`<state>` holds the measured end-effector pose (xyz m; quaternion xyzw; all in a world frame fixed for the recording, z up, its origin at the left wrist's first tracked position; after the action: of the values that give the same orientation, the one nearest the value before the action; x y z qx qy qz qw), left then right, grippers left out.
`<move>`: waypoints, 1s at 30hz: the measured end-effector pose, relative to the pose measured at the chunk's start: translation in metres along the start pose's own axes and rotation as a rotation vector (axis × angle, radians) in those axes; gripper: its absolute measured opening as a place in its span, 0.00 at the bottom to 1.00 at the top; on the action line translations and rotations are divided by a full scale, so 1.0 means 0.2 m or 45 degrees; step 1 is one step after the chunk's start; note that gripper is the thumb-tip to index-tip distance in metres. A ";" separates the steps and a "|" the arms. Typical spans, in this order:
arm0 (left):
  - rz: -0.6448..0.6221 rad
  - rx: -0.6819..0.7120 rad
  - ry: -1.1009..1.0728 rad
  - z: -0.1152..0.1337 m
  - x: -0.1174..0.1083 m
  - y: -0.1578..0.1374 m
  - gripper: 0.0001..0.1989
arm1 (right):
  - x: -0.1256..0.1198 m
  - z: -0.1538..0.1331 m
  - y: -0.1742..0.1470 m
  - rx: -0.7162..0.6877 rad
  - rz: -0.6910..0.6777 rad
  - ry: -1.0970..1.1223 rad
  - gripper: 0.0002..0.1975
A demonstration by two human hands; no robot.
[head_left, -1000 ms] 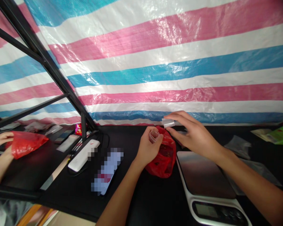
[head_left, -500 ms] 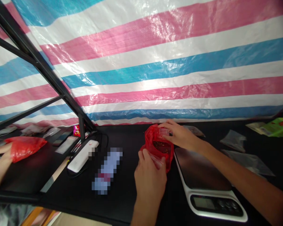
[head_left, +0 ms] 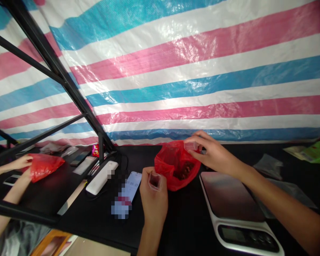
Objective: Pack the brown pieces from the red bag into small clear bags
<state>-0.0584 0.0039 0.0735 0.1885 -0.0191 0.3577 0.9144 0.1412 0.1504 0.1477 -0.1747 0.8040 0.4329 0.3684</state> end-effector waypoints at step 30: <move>-0.156 0.053 0.652 0.09 -0.14 0.15 0.05 | 0.17 -0.27 -0.03 -0.271 -0.302 -0.157 0.12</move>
<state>-0.0963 -0.0007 0.0960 0.1115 0.2318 0.3382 0.9052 0.0995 0.1039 0.1380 -0.2794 0.7032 0.4790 0.4450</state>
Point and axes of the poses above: each hand's wrist, its own y-axis towards the middle knuckle, its own x-axis out of the palm, z = x × y, the point moved 10 cm from there along y, towards the middle knuckle, and after that the axes turned 13 degrees about -y, right-handed, at the moved point
